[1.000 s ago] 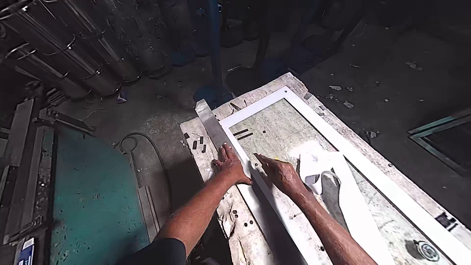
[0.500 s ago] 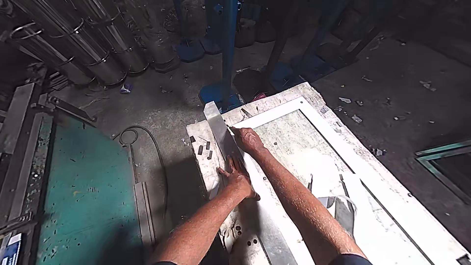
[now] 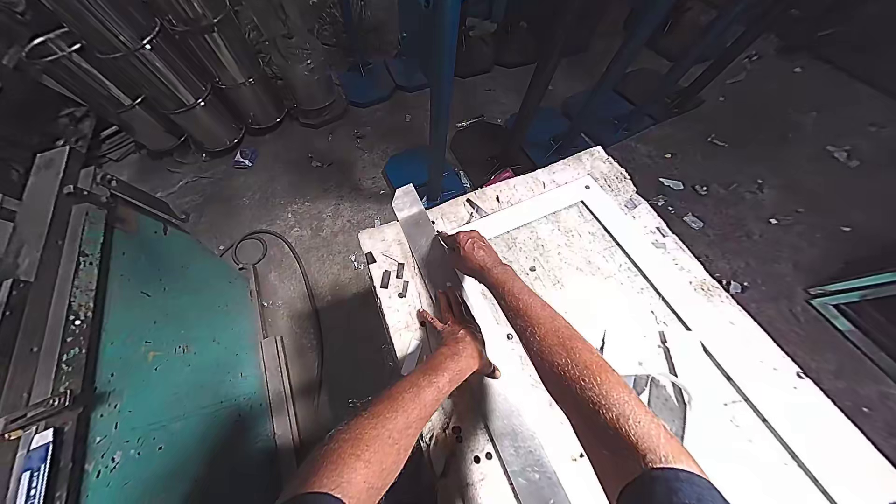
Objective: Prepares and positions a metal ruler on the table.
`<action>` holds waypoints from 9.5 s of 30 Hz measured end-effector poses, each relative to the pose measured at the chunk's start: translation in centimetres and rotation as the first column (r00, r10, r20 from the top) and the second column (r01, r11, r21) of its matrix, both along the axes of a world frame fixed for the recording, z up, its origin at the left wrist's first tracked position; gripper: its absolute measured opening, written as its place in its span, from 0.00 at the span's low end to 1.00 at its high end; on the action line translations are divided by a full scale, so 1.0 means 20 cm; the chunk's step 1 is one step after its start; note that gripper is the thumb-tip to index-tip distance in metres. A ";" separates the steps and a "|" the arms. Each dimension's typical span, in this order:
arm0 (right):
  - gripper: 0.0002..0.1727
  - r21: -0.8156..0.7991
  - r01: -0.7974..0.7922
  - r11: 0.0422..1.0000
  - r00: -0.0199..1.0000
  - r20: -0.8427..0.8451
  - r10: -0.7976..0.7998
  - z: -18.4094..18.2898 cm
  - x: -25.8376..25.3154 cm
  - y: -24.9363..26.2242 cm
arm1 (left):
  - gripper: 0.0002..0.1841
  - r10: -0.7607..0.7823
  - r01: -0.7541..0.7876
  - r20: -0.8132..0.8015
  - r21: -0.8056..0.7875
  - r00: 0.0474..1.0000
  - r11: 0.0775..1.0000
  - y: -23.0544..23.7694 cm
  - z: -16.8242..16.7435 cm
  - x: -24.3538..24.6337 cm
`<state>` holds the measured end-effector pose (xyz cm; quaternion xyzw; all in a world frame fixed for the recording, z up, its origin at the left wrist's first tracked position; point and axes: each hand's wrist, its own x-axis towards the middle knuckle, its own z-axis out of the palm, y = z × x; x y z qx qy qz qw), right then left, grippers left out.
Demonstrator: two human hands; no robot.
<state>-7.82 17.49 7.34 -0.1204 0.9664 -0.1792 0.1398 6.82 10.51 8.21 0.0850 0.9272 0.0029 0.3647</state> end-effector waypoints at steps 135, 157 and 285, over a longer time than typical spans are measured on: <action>0.11 -0.068 0.021 0.997 1.000 0.018 -0.020 -0.02 1.48 0.50 | 0.92 -0.064 0.066 -0.062 0.028 0.996 0.997 0.47 -0.08 1.40; 0.24 -0.163 0.035 0.986 0.984 0.175 -0.006 0.01 2.50 0.87 | 0.82 -0.024 0.025 -0.040 0.023 0.999 0.999 0.50 -0.04 1.39; 0.11 -0.101 0.010 0.995 0.995 0.095 0.000 -0.01 3.24 1.13 | 0.83 -0.129 0.133 0.062 -0.068 0.990 0.989 0.92 -0.08 2.71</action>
